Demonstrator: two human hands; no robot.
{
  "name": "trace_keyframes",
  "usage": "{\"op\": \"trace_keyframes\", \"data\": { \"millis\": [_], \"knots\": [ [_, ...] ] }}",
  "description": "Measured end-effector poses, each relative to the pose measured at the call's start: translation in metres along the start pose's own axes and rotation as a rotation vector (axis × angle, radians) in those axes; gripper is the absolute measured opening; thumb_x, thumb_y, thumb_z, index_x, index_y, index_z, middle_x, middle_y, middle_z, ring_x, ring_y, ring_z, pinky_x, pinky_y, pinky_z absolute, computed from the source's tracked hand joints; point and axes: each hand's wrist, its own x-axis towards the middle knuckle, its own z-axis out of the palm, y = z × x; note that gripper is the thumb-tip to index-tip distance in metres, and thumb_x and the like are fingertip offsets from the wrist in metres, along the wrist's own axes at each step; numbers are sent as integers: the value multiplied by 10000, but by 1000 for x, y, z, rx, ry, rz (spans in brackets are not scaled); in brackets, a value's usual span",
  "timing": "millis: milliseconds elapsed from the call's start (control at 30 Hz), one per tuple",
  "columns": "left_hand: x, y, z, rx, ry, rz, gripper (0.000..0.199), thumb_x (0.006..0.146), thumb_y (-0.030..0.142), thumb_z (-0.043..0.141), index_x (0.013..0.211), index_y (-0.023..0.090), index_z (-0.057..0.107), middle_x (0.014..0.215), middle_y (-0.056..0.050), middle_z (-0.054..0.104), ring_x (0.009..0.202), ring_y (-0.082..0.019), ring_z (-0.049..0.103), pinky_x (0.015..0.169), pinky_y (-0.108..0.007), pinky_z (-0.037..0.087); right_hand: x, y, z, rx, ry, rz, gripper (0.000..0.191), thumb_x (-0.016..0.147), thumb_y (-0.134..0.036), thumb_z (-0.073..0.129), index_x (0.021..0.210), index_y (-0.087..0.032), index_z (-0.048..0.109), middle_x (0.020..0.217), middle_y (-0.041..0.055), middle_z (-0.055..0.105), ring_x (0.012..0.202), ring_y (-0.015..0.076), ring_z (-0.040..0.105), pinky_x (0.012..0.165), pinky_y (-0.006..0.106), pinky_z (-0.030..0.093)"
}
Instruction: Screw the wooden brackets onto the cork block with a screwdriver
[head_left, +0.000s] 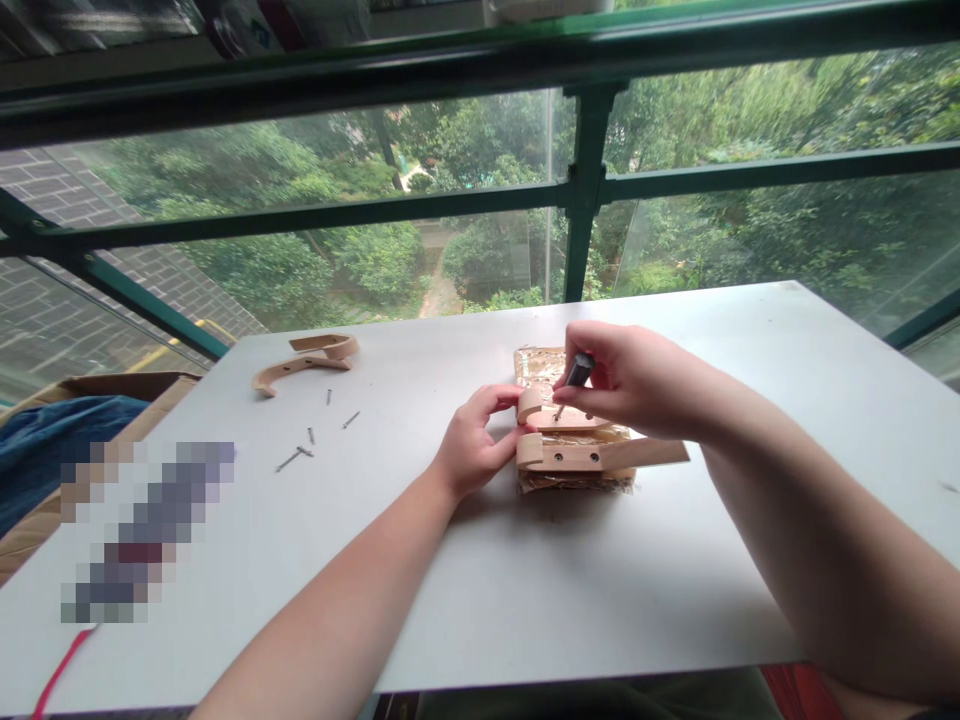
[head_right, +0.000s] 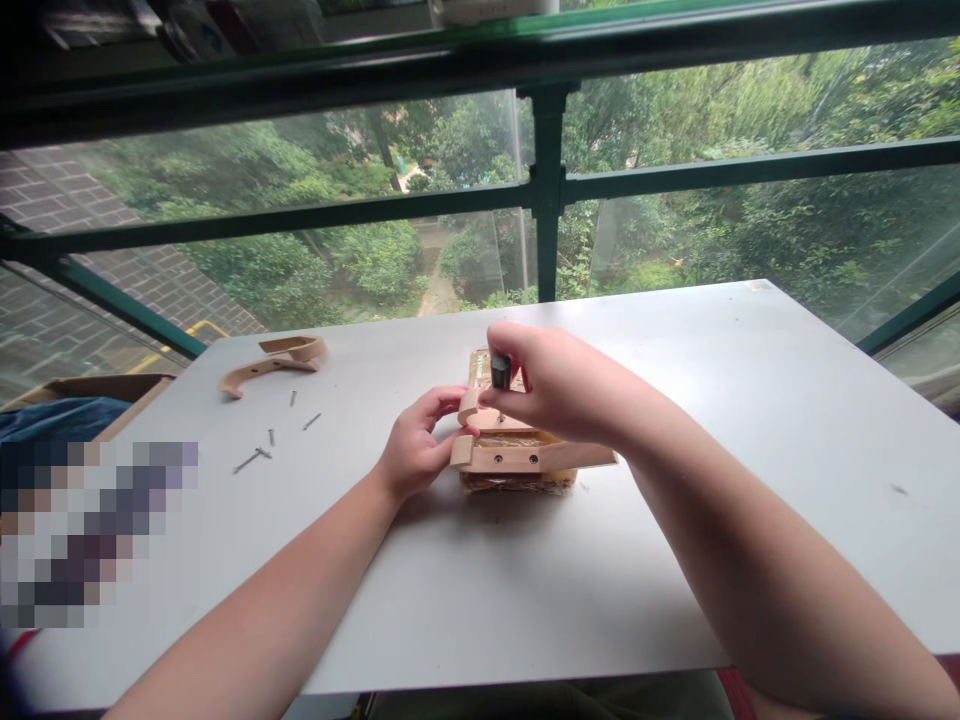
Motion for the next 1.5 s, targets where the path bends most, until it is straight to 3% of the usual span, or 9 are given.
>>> {"op": "trace_keyframes", "data": {
  "millis": [300, 533, 733, 900, 1033, 1167, 1267, 1433, 1500],
  "knots": [
    [-1, -1, 2, -8, 5, 8, 394, 822, 282, 719, 1192, 206, 607, 1203, -101, 653, 1140, -258, 635, 1073, -439, 491, 3, 6, 4, 81, 15, 135, 241, 820, -439, 645, 775, -213, 575, 627, -21, 620, 532, 119, 505, 510, 254, 328],
    [-2, 0, 1, 4, 28, -38, 393, 825, 310, 726, 1193, 213, 630, 1182, -98, 689, 1121, -264, 661, 1050, -429, 504, 2, 0, 8, 107, 22, 97, 197, 826, -393, 640, 782, -206, 599, 632, -18, 615, 543, 117, 504, 527, 254, 331],
    [-1, 2, 1, 20, 57, -33, 382, 812, 316, 738, 1171, 218, 653, 1171, -83, 713, 1085, -253, 682, 1016, -400, 524, 0, -5, 10, 243, -89, 13, 126, 850, -319, 607, 825, -199, 635, 659, -18, 605, 595, 115, 521, 567, 244, 374],
    [0, 1, 0, 13, 43, -18, 390, 785, 300, 762, 1148, 208, 654, 1149, -85, 714, 1081, -254, 682, 1010, -401, 528, 1, -4, 10, 277, -110, 61, 139, 861, -337, 601, 824, -205, 616, 643, -14, 624, 574, 125, 550, 551, 247, 396],
    [0, 0, 0, 3, 29, -12, 389, 789, 303, 754, 1149, 200, 648, 1158, -95, 706, 1092, -259, 675, 1022, -416, 522, 2, -2, 11, 234, -52, 93, 190, 870, -385, 586, 821, -202, 589, 670, 10, 642, 595, 146, 563, 541, 260, 378],
    [0, 3, 1, 14, 33, -8, 388, 808, 301, 736, 1173, 215, 638, 1172, -86, 705, 1106, -258, 671, 1020, -410, 522, 0, -4, 9, 189, -77, 26, 62, 826, -235, 573, 876, -204, 595, 772, 24, 675, 663, 154, 587, 587, 261, 411],
    [0, 5, 2, 21, 31, -9, 381, 819, 296, 725, 1182, 222, 636, 1182, -83, 704, 1109, -255, 671, 1019, -406, 522, -2, -5, 6, 147, -90, 3, 157, 779, -143, 548, 909, -207, 606, 846, 29, 693, 713, 157, 606, 628, 261, 432],
    [0, 4, 1, 22, 43, -4, 378, 807, 292, 739, 1165, 211, 649, 1171, -86, 708, 1097, -253, 673, 1015, -403, 522, -2, -3, 1, 44, -69, 45, 69, 834, -267, 581, 870, -215, 607, 783, 14, 690, 669, 156, 598, 604, 271, 420],
    [0, 3, 1, 30, 54, 0, 375, 801, 299, 746, 1153, 209, 654, 1156, -84, 712, 1082, -250, 677, 1010, -399, 524, -1, -1, 0, 23, -61, 65, 130, 845, -348, 603, 839, -219, 595, 733, 0, 680, 619, 147, 583, 571, 270, 404]
  ]
}}
